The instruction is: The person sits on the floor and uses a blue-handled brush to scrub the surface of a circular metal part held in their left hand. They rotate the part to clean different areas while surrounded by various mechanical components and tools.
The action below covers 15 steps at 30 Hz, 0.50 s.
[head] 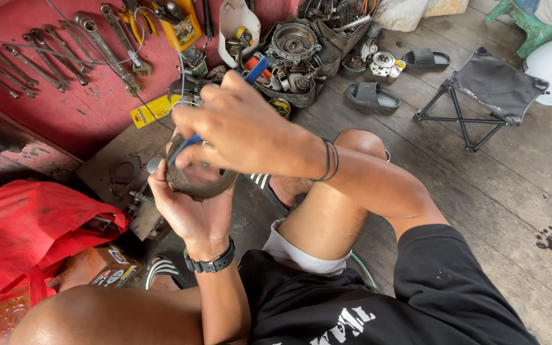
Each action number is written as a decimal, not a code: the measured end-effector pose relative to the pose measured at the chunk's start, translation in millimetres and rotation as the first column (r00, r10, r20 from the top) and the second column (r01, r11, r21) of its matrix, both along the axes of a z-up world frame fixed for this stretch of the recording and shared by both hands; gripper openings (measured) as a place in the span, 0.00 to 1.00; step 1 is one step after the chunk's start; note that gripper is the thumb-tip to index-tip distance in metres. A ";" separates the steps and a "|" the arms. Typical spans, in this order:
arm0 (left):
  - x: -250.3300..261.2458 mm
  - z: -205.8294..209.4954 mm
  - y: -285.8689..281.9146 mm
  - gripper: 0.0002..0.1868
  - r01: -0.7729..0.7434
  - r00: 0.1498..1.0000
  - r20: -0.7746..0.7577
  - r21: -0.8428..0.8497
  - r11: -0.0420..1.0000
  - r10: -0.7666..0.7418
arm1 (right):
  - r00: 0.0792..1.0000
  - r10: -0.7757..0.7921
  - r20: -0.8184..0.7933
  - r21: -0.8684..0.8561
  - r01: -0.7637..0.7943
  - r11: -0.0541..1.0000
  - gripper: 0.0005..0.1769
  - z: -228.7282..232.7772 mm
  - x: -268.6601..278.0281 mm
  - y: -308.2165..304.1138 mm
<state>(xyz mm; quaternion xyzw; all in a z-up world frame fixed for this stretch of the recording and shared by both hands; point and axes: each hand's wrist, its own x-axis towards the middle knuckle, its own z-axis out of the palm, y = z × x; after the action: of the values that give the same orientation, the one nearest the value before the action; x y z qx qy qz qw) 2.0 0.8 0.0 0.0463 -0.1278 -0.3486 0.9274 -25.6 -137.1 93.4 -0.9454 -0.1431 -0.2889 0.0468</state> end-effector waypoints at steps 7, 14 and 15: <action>0.2 1.6 -3.5 0.28 -0.047 0.998 -0.046 0.001 0.999 0.047 | 0.998 0.060 -0.030 0.049 -0.059 0.997 0.20 5.1 2.6 -10.9; 0.9 -1.6 -2.1 0.16 -0.013 0.999 -0.036 0.005 1.000 0.013 | 0.998 0.054 -0.038 0.018 -0.054 0.998 0.22 -4.0 1.6 -0.3; 1.0 -1.7 -1.6 0.16 -0.014 1.000 -0.010 -0.005 1.000 0.014 | 0.999 0.045 -0.002 -0.015 -0.045 0.999 0.22 -1.7 2.2 -2.4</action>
<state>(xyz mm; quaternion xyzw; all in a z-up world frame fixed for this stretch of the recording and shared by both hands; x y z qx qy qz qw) 3.0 -0.8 -1.7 0.0430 -0.1236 -0.3421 0.9305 -23.4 -139.4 91.7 -0.9425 -0.1665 -0.2861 0.0465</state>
